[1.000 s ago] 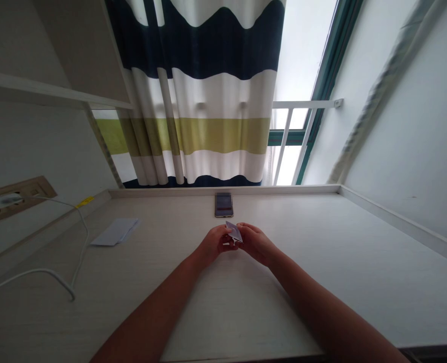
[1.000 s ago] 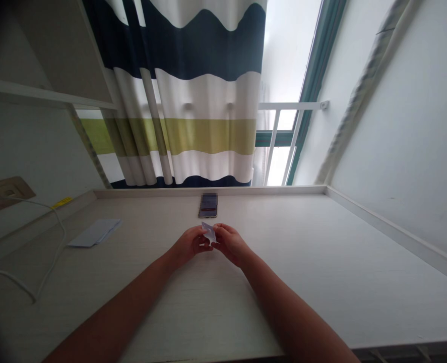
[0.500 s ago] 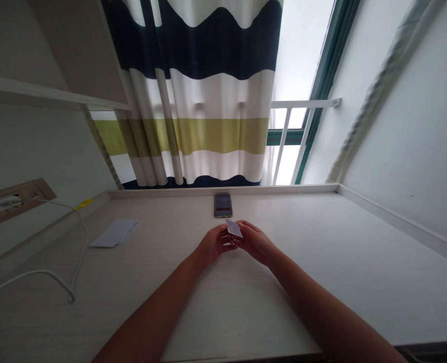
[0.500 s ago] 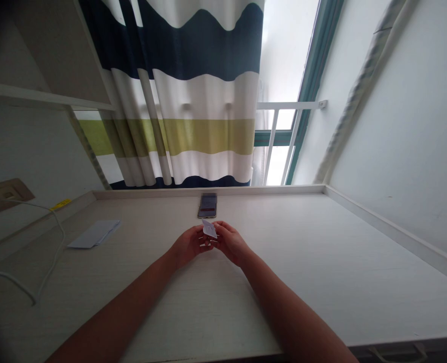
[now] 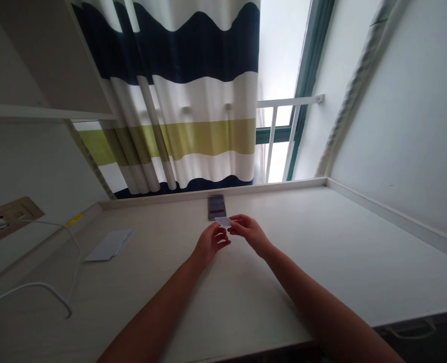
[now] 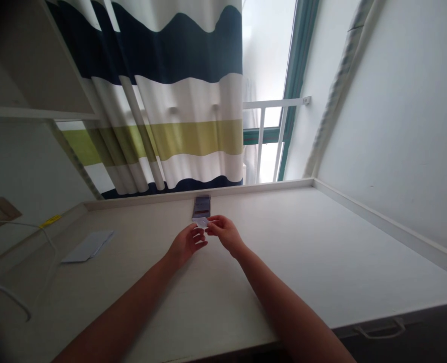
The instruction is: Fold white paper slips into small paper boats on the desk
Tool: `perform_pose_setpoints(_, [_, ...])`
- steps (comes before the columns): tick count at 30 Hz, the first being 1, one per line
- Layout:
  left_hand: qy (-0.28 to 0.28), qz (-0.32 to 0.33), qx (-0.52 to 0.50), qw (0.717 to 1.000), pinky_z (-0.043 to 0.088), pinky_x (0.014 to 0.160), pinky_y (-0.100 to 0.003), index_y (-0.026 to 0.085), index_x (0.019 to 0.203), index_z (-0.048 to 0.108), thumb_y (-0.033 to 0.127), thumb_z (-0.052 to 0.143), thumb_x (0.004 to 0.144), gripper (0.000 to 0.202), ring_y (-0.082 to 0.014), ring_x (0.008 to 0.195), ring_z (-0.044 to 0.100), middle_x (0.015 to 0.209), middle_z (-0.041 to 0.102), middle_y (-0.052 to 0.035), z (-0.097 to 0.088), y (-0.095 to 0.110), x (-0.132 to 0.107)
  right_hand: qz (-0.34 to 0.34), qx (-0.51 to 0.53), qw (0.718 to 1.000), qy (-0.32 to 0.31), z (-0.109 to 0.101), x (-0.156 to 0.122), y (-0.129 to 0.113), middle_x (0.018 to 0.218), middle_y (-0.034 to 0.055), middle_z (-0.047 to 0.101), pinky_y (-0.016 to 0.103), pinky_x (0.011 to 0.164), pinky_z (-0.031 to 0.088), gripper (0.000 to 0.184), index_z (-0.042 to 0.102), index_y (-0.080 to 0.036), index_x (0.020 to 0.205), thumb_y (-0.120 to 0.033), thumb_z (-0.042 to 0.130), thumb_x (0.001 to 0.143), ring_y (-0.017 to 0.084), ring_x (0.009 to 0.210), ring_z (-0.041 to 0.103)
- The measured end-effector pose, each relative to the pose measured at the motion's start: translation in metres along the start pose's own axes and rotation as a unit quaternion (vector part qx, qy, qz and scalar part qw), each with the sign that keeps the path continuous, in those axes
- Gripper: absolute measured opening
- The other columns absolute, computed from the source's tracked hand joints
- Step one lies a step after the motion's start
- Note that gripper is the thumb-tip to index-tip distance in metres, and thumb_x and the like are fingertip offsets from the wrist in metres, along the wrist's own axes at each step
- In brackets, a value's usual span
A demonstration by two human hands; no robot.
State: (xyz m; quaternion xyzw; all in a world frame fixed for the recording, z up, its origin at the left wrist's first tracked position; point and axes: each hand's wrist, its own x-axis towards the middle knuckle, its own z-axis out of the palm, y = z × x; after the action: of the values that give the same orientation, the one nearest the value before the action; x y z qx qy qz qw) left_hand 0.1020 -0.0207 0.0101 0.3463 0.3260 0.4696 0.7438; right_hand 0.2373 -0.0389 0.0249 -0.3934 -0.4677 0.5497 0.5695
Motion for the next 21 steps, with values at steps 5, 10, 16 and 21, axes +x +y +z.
perform_pose_setpoints(5, [0.011,0.022,0.006,1.000,0.048,0.057,-0.028,0.014,0.076,0.053,0.024,0.051,0.072,0.011,-0.0091,0.054,0.051,0.063,0.052,0.0008,0.005,0.002,0.002,-0.001,-0.013,1.000,0.015,0.001,0.002,-0.007,0.068,0.0017,0.063,0.034,0.071,0.047,0.022,0.060,-0.016,0.076,-0.031,0.067,0.061,0.014,0.066,0.060])
perform_pose_setpoints(10, [0.004,0.031,0.021,0.999,0.048,0.058,-0.027,0.014,0.078,0.055,0.026,0.051,0.072,0.015,-0.0091,0.056,0.052,0.066,0.053,-0.0001,0.012,0.002,0.009,-0.011,-0.045,0.999,0.009,-0.005,0.002,-0.013,0.072,0.0031,0.064,0.035,0.072,0.047,0.026,0.060,-0.016,0.080,-0.028,0.069,0.058,0.014,0.067,0.060])
perform_pose_setpoints(16, [-0.021,0.028,0.074,0.997,0.048,0.057,-0.026,0.014,0.078,0.053,0.031,0.053,0.069,0.018,-0.0099,0.057,0.052,0.067,0.053,-0.0008,0.042,-0.014,0.028,-0.041,-0.083,0.994,0.065,-0.040,-0.003,-0.018,0.069,0.0023,0.064,0.036,0.068,0.048,0.027,0.058,-0.017,0.080,-0.032,0.068,0.059,0.015,0.066,0.060])
perform_pose_setpoints(21, [-0.093,0.012,0.154,0.984,0.047,0.055,-0.027,0.014,0.078,0.052,0.035,0.050,0.071,0.022,-0.0107,0.054,0.053,0.065,0.052,-0.0012,0.086,-0.043,0.051,-0.060,-0.130,0.980,0.136,-0.094,-0.019,-0.022,0.066,0.0015,0.063,0.033,0.064,0.048,0.026,0.056,-0.017,0.079,-0.035,0.064,0.062,0.015,0.066,0.061])
